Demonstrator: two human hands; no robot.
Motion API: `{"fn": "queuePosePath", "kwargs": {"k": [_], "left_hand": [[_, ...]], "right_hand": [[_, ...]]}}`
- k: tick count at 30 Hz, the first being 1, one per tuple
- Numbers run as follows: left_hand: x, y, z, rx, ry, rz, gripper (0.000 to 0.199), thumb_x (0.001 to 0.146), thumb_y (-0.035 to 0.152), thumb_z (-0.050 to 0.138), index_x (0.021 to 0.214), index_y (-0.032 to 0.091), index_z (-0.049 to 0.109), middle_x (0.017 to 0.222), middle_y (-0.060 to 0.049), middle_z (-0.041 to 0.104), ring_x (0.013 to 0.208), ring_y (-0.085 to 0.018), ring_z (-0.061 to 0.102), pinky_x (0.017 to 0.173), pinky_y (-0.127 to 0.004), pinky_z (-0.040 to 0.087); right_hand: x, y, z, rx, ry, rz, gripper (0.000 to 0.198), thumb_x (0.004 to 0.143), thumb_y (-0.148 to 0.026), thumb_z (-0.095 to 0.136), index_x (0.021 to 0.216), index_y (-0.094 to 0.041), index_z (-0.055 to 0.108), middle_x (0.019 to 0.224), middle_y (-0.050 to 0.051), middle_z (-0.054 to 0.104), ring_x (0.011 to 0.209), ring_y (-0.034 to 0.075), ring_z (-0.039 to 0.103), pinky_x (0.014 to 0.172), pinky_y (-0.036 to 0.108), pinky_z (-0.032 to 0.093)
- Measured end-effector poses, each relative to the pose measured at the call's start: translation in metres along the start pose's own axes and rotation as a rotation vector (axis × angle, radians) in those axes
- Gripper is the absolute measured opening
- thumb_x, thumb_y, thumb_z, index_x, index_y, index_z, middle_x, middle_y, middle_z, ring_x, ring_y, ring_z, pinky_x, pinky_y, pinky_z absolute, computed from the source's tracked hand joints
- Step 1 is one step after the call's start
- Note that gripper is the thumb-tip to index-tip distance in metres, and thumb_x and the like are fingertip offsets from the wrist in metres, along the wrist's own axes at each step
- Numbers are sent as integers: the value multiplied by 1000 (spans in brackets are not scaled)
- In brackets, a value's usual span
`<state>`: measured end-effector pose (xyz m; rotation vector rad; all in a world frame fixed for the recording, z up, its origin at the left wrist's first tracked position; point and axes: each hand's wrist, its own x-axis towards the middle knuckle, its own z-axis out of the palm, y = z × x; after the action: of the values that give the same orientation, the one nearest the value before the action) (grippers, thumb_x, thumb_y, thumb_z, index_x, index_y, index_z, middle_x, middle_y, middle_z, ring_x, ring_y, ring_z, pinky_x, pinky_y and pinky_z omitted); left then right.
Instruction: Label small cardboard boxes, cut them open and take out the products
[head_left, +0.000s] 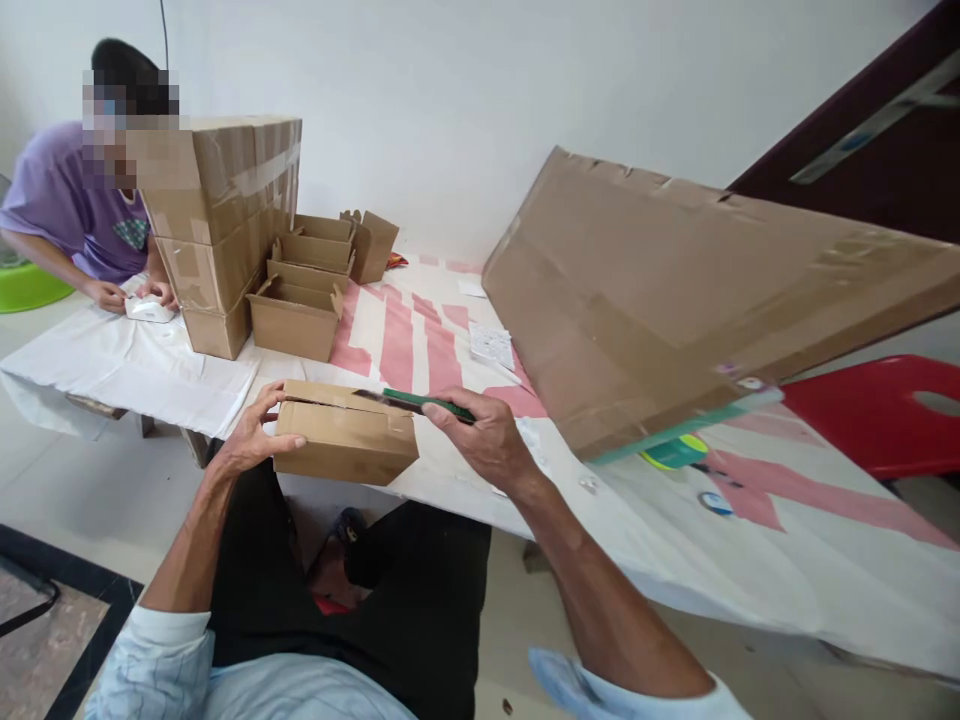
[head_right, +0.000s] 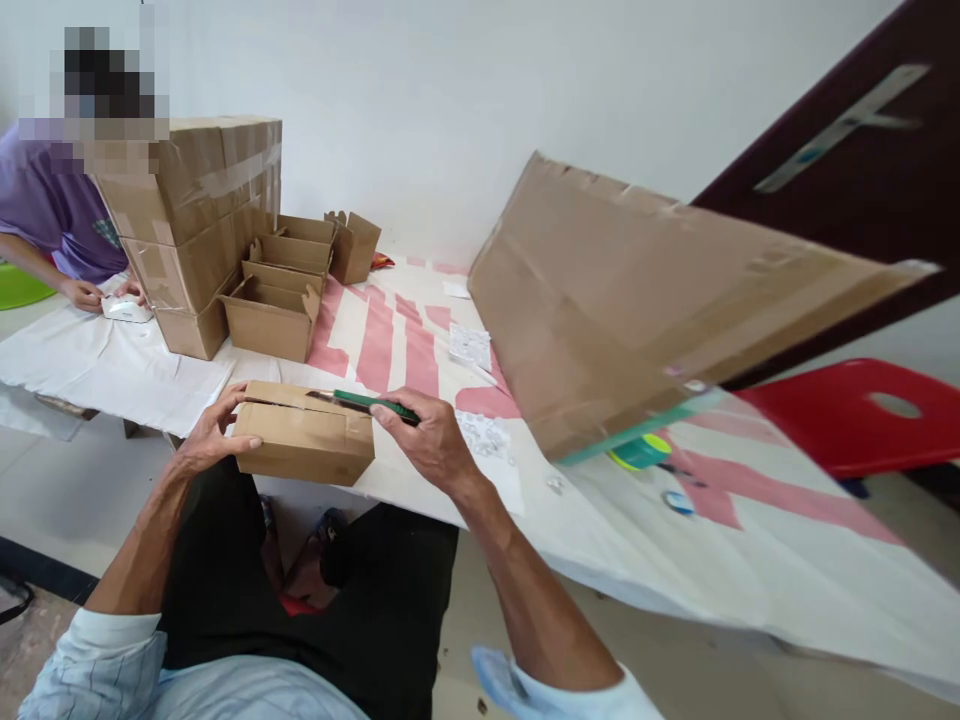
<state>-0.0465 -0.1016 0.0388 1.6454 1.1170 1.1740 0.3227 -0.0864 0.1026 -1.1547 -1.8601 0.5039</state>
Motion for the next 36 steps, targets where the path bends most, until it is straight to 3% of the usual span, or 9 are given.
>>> {"fn": "queuePosePath", "kwargs": {"k": [3,7,24,36], "left_hand": [[2,0,2,9,0,-14,67,69,55,97,127,29,76,168,-12,48,157,-44,46,118,-53,52],[2,-2,3,-8,-13,-10,66,69,56,97,126,29,76,167,-12,48,156,-43,47,120,-54,49],[3,6,4,13,-42,-25,65,71,52,96,127,28,73,168,-13,46,155,-42,47,120,-55,50],[8,4,0,23,-14,-33,67,71,59,96,127,28,74,168,-14,45,157,-43,45,120,-57,50]], "right_hand": [[22,-25,-1,-55,-169,-96,37,99,-56,67,88,-22,78,80,3,74,71,20,62,69,32,51],[39,-31,0,-106,-275,-176,36,101,-51,65,84,-22,77,75,2,71,67,17,60,64,30,48],[73,-56,7,-434,-422,-347,26,105,-40,61,96,-23,79,94,5,81,82,20,69,72,31,45],[88,-84,8,-798,-550,-349,37,110,-43,56,94,-19,79,93,9,78,84,21,66,65,32,30]]}}
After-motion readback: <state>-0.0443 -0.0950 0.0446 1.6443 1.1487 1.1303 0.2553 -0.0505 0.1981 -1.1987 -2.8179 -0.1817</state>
